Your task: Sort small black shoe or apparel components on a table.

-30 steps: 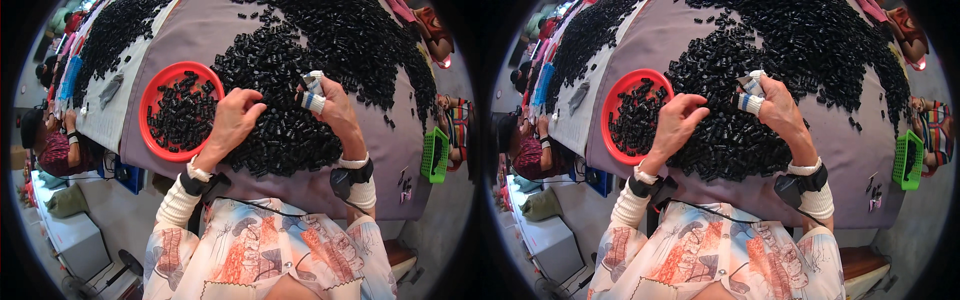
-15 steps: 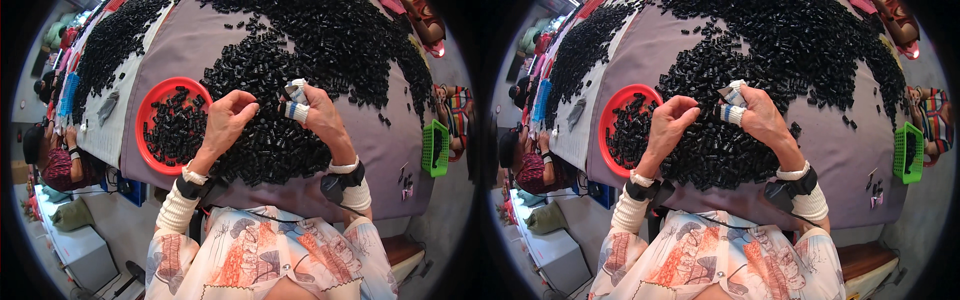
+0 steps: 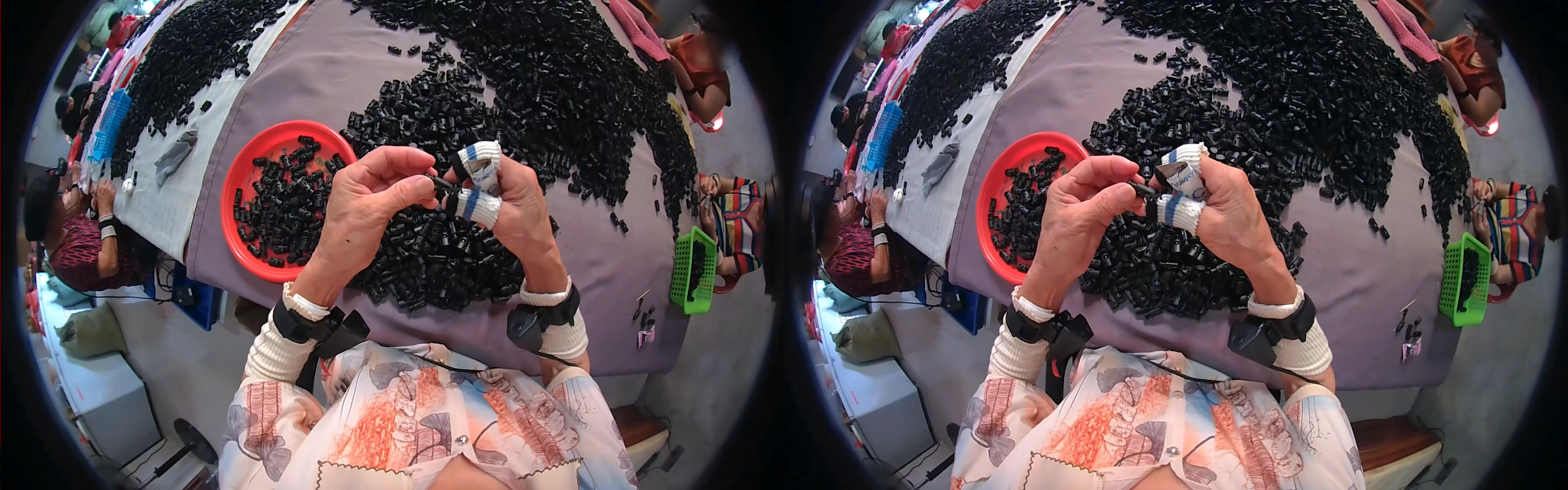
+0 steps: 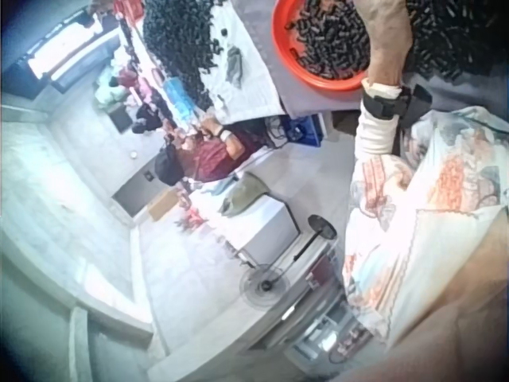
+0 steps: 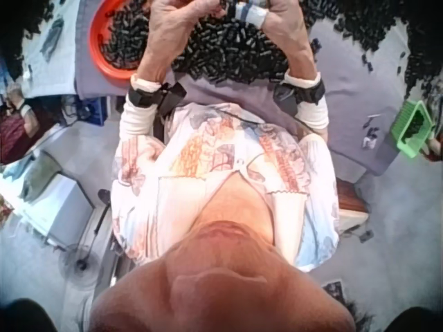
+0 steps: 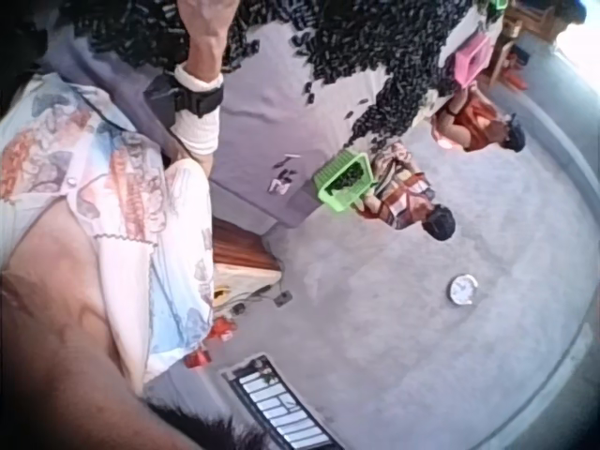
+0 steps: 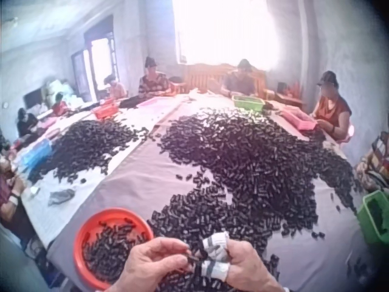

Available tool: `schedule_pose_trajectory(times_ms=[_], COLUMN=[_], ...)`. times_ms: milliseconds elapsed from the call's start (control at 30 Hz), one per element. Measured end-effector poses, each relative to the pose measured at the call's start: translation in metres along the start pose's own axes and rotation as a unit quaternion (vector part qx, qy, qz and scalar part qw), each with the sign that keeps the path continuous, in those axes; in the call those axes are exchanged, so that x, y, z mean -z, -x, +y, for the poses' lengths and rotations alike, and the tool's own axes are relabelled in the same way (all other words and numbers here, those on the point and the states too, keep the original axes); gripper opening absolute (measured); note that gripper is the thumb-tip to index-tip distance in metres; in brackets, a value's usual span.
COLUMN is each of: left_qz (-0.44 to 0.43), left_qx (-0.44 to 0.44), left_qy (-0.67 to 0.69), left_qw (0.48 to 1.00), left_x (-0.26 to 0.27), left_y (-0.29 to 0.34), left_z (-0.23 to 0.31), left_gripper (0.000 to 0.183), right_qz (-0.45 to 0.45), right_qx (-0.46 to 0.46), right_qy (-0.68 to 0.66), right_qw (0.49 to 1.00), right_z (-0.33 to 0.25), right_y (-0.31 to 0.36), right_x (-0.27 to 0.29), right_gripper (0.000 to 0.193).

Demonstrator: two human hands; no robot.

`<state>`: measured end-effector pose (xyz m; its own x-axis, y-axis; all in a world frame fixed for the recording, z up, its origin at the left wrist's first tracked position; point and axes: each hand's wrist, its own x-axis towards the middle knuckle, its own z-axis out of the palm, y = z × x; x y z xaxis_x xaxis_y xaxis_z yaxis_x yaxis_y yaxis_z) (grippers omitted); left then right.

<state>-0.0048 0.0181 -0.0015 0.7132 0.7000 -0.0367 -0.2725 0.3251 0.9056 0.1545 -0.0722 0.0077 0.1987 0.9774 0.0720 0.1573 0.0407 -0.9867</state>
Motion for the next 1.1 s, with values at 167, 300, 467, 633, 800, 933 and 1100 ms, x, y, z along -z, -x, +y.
schedule_pose_trajectory(times_ms=[167, 300, 467, 633, 800, 933, 1100], left_qz=[-0.018, -0.018, -0.022, -0.046, -0.013, -0.004, -0.010], left_qx=[0.019, 0.034, 0.035, 0.025, 0.051, 0.074, 0.057], left_qy=[0.144, 0.183, 0.190, 0.155, 0.142, 0.146, 0.139], left_qw=[0.989, 0.982, 0.981, 0.987, 0.988, 0.986, 0.989], left_x=[0.002, 0.004, -0.004, -0.004, -0.012, -0.013, -0.012], left_y=[0.000, 0.001, 0.003, 0.004, 0.001, 0.000, 0.002], left_z=[-0.006, -0.007, -0.007, -0.007, -0.002, -0.002, -0.004], left_gripper=[0.024, 0.026, 0.029, 0.030, 0.024, 0.021, 0.024], right_qz=[0.030, 0.037, 0.024, 0.033, 0.033, 0.038, 0.041], right_qx=[0.024, -0.003, 0.037, 0.033, 0.024, 0.060, 0.056], right_qy=[-0.016, -0.065, -0.035, -0.044, -0.039, 0.000, 0.033], right_qw=[0.999, 0.997, 0.998, 0.998, 0.998, 0.997, 0.997], right_z=[0.004, -0.001, 0.005, 0.005, 0.005, 0.009, 0.004], right_y=[-0.002, -0.003, -0.004, -0.003, -0.002, -0.002, -0.001], right_x=[-0.008, -0.014, -0.012, -0.013, -0.011, -0.009, -0.009], right_gripper=[0.024, 0.024, 0.026, 0.026, 0.025, 0.027, 0.028])
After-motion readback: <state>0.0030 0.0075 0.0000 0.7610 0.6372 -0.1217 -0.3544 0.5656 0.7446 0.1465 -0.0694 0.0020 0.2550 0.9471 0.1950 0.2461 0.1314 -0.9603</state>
